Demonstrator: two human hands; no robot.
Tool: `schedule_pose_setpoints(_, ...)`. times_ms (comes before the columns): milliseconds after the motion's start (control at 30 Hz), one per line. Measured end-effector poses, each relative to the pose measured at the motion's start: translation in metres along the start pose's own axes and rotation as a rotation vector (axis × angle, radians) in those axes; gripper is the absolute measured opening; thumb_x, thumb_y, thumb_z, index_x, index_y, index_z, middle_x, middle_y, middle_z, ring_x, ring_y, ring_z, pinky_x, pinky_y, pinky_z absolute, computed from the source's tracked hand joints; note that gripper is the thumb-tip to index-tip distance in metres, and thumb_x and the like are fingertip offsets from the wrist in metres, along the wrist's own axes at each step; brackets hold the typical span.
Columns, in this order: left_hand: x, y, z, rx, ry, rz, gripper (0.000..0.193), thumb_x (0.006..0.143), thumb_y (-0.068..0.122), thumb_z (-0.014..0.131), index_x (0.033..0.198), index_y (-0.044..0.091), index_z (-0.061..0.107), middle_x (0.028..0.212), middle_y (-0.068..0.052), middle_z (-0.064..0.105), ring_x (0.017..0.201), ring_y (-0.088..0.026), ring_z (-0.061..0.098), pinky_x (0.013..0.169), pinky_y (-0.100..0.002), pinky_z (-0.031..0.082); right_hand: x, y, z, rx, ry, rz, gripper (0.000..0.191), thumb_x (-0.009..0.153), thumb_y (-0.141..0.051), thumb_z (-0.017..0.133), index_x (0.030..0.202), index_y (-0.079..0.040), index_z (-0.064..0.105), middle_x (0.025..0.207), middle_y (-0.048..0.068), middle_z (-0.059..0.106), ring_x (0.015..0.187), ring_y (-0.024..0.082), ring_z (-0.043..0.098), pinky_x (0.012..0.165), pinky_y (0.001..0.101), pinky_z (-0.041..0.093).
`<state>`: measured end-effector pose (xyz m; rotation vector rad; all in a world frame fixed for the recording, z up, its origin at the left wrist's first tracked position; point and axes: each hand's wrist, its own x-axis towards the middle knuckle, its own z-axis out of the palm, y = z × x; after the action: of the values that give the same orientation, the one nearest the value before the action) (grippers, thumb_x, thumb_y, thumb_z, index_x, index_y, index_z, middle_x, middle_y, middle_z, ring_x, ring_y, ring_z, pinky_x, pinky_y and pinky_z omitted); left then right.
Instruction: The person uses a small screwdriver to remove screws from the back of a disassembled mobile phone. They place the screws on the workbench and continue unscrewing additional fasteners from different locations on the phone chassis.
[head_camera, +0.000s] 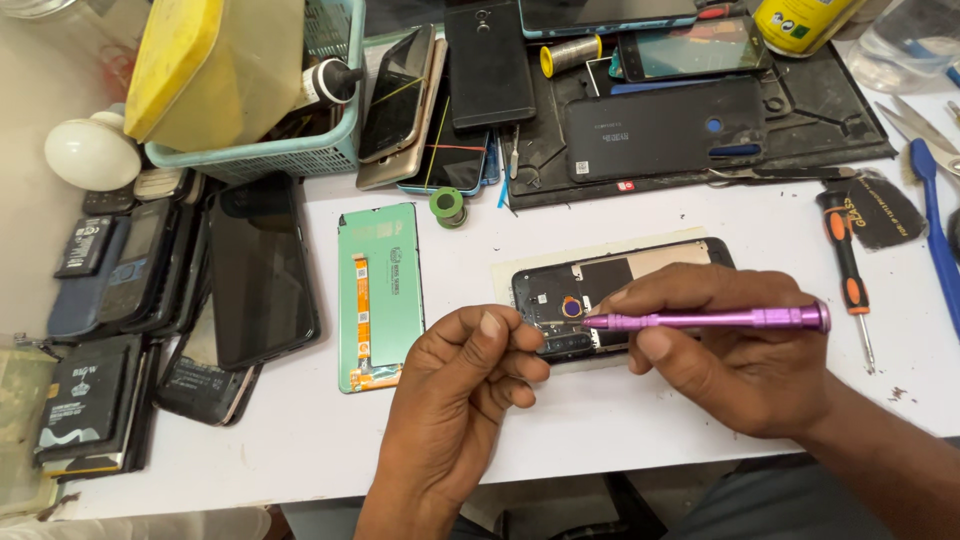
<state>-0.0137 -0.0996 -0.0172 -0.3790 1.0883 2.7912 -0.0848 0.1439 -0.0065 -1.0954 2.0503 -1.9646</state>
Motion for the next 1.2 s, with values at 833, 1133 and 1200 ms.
schedule_pose_setpoints(833, -0.005, -0.006, 0.010, 0.415, -0.019, 0.154, 0.027, 0.099, 0.022, 0.064, 0.096, -0.004, 0.071, 0.078, -0.012, 0.073, 0.068, -0.018, 0.073, 0.055, -0.030, 0.057, -0.001, -0.004, 0.003, 0.107, -0.025, 0.060, 0.027, 0.100, -0.010, 0.064, 0.119, 0.007, 0.069, 0.099, 0.016, 0.077, 0.080, 0.013, 0.075, 0.065, 0.0260, 0.063)
schedule_pose_setpoints(1133, -0.005, -0.007, 0.010, 0.428, -0.014, 0.180, 0.026, 0.100, 0.022, 0.065, 0.094, -0.003, 0.070, 0.077, -0.011, 0.072, 0.067, -0.017, 0.071, 0.056, -0.028, 0.056, -0.001, -0.003, 0.002, 0.053, -0.054, 0.124, 0.024, 0.095, -0.007, 0.067, 0.115, 0.005, 0.073, 0.097, 0.015, 0.079, 0.074, 0.011, 0.071, 0.062, 0.0241, 0.059)
schedule_pose_setpoints(1200, -0.006, -0.007, 0.010, 0.415, 0.002, 0.159, 0.026, 0.100, 0.022, 0.064, 0.093, -0.003, 0.070, 0.076, -0.011, 0.072, 0.067, -0.017, 0.071, 0.055, -0.029, 0.055, -0.001, -0.003, 0.002, 0.059, -0.050, 0.131, 0.024, 0.095, -0.007, 0.067, 0.115, 0.005, 0.073, 0.096, 0.015, 0.079, 0.074, 0.011, 0.071, 0.062, 0.0241, 0.060)
